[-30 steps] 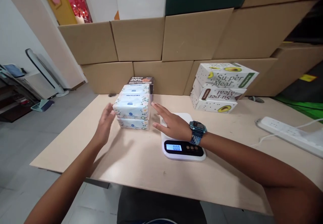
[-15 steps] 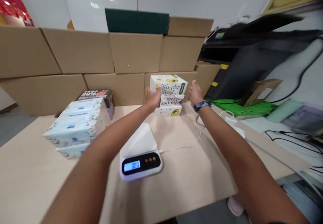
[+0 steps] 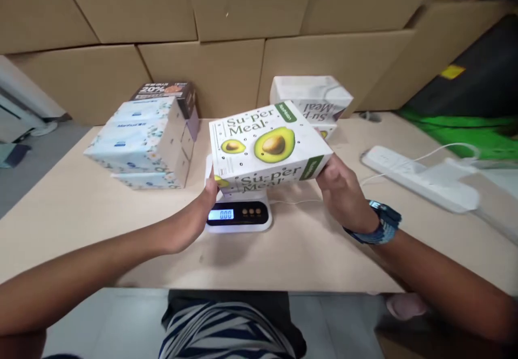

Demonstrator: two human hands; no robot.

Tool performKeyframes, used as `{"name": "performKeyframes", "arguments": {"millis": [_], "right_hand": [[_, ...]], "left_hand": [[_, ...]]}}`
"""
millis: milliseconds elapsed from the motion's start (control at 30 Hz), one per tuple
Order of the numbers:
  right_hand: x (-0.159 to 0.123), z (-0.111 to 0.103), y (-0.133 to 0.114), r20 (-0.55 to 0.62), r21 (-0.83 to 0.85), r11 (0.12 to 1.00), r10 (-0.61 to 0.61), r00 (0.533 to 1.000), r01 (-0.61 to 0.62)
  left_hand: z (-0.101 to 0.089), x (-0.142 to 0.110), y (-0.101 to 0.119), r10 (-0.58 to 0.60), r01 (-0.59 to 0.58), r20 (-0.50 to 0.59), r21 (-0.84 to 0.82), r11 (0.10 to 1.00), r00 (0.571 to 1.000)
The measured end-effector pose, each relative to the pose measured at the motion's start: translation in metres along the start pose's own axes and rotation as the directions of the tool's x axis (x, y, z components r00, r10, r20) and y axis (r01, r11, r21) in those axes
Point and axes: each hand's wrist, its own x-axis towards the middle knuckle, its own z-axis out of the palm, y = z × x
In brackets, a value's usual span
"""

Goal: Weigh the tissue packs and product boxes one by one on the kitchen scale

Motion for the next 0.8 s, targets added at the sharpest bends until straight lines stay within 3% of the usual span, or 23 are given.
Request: {"name": "performKeyframes", "arguments": {"millis": [100,200,300,467,600,700,800], "right_hand": [[-0.025,0.024,0.002,0.119,0.151,0.974,0.154,0.981,-0.171],[-0.034,0.036,0.006,0.149,0.186,0.951,0.221,0.964,-0.247],[-0.037,0.039,0.005,0.179,0.194,0.951,0.206,0.962,-0.240],[-0.040,0.040,0.004,0.194,0.244,0.954,0.126,0.973,-0.172],[-0.043,0.038,0.018,0.179,0.278,0.949,0.103,0.979,-0.151],[-0.044,0.035,0.026,0.203,0.281,0.950,0.080,0.976,-0.136],[-0.043,0.032,0.025,0.175,0.162,0.983,0.057,0.983,-0.086]], "left_hand": [[-0.004,-0.029,0.006,-0.071,0.070,0.027,0.018,0.997,0.997],[-0.004,-0.034,0.002,-0.032,0.038,-0.082,0.069,0.997,0.996],[-0.001,-0.035,-0.013,-0.015,0.015,-0.151,-0.003,1.000,0.988],[0.002,-0.037,-0.033,0.047,-0.077,-0.119,-0.267,0.961,0.992],[-0.003,-0.039,-0.030,0.036,-0.042,-0.022,-0.325,0.945,0.999],[-0.006,-0.039,-0.025,0.033,-0.033,-0.007,-0.324,0.945,0.999],[-0.007,-0.039,-0.024,0.032,-0.033,-0.008,-0.340,0.940,0.999]]}}
